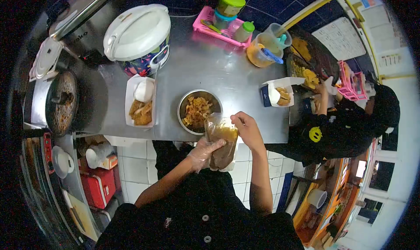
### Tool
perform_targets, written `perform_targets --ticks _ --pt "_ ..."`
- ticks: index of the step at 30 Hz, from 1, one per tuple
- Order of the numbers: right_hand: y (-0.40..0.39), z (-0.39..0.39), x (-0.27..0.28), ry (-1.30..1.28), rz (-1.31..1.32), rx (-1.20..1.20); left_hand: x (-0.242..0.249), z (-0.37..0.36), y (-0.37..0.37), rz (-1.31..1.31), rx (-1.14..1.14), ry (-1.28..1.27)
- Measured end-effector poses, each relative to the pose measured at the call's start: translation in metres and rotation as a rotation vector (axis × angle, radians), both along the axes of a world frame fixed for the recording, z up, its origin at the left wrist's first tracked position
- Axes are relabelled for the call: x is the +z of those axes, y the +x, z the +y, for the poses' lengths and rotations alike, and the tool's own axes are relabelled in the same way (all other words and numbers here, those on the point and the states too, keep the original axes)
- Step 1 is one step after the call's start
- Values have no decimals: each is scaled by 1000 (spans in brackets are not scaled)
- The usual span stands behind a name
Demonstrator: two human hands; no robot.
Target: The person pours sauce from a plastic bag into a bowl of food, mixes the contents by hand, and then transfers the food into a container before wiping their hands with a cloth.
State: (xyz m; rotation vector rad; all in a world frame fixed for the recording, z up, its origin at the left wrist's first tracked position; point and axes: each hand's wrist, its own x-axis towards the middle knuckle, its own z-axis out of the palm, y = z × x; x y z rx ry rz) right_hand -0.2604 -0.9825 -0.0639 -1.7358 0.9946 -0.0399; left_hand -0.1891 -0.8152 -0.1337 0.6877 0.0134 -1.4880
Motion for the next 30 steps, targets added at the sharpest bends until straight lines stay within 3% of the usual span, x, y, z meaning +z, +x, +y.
perform_targets --ticks 3,9,30 --pt "3 -6 -13 -70 15 41 -6 -3 -5 185 -25 30" --pt "12 -20 -30 -189 -41 141 0 -12 -8 198 83 21" --pt "56 -21 -10 -429 15 291 1 -19 -4 289 211 -105"
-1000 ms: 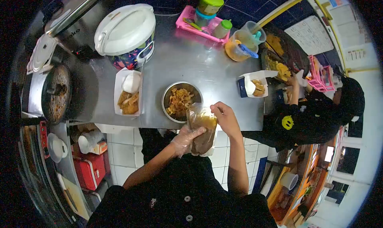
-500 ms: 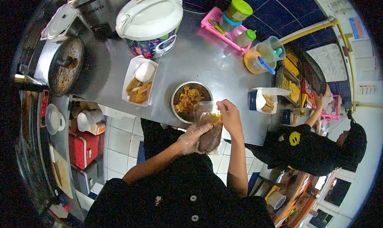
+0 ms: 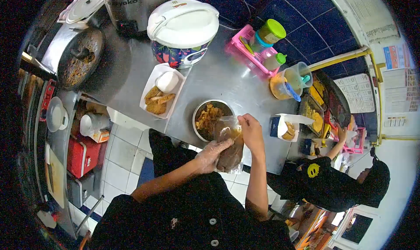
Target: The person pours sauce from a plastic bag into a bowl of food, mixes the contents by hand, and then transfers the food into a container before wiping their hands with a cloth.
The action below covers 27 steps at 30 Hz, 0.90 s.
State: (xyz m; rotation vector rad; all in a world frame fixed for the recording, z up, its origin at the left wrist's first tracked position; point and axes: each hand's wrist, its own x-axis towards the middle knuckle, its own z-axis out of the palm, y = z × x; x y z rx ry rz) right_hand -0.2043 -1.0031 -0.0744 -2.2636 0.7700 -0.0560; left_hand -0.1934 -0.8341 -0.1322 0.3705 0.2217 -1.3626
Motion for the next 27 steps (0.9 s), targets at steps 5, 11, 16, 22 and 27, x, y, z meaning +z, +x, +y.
perform_targets --ticks 5,11,16,22,27 --pt "6 4 6 -9 -22 16 14 4 8 -48 -3 81" --pt "5 5 7 -19 -14 15 13 2 3 -17 37 24" --pt "3 3 6 -47 -32 28 8 -2 1 -32 44 27" --pt "8 6 15 -55 -44 13 8 -2 5 6 24 -14" --pt "6 5 10 -88 4 24 17 2 6 4 40 38"
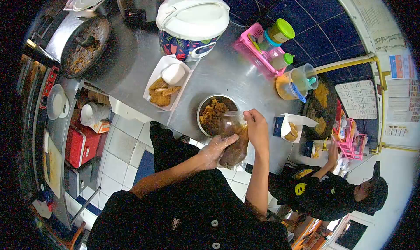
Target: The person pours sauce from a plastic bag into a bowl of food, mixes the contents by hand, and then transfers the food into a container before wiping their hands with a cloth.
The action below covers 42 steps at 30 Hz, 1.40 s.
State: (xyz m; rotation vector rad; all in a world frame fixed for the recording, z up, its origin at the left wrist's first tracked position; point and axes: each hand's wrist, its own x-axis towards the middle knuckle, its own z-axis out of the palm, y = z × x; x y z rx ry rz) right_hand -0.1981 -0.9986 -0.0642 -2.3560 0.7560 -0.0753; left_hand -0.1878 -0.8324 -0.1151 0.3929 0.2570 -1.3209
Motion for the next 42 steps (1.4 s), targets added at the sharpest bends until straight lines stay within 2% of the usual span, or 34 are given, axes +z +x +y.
perform_targets --ticks 5,12,14,19,23,26,28,31,33,37,40,42 --pt "4 -2 5 23 -97 -13 3 -5 6 -45 -5 -16" --pt "-1 2 2 43 -5 -46 -12 -7 -4 -8 17 -12" --pt "1 -1 3 30 -63 -42 -13 -11 -1 -49 10 -4" --pt "4 1 17 -14 -142 -77 10 -11 8 -76 -22 30" --pt "-4 5 11 -8 -43 -66 -10 -8 -3 -51 -42 2" --pt "-10 1 0 23 -88 -75 -4 -8 -1 -82 -42 36" --pt "-5 0 12 5 -156 -81 -4 -14 3 -122 -30 -4" --pt "-1 -1 28 -23 -118 -66 11 -14 7 -87 -47 5" --pt "-3 4 27 -7 -99 -96 5 -12 1 -102 -26 -34" --pt "-11 6 16 -20 -69 -98 6 -7 -3 -110 -67 58" --pt "-8 4 24 -29 -46 -116 3 -14 1 -112 -34 8" --pt "-3 2 30 -28 -156 -91 4 -16 3 -114 -3 -7"
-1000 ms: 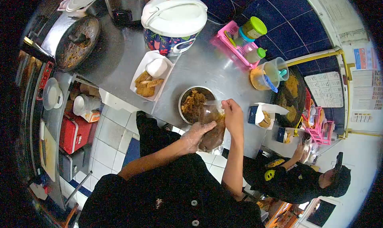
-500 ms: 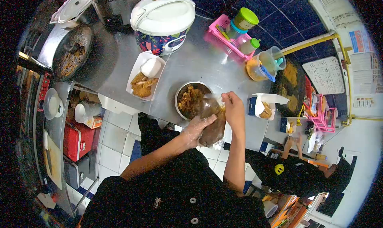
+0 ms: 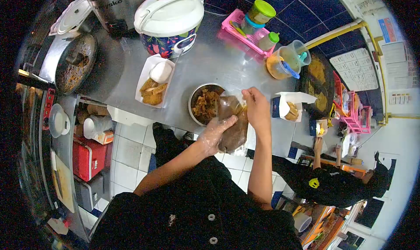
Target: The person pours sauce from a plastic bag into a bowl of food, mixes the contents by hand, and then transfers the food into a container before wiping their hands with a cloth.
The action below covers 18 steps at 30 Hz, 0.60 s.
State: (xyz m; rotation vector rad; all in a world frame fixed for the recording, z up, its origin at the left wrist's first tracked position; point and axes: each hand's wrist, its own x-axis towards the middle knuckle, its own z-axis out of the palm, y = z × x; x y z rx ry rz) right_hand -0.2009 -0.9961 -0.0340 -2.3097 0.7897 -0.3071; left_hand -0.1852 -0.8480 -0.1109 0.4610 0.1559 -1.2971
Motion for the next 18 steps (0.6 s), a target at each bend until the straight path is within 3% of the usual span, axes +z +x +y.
perform_targets --ticks 2,7,11,15,18 --pt "1 3 -2 6 10 0 2 0 0 11 72 -58" --pt "1 15 -13 42 116 -21 -5 13 -3 44 12 15" --pt "6 6 -10 21 -9 25 -1 6 1 5 40 35" --pt "7 13 0 3 43 0 -3 6 -4 -20 91 14" --pt "-7 17 -14 -11 84 16 -4 18 -11 54 5 32"
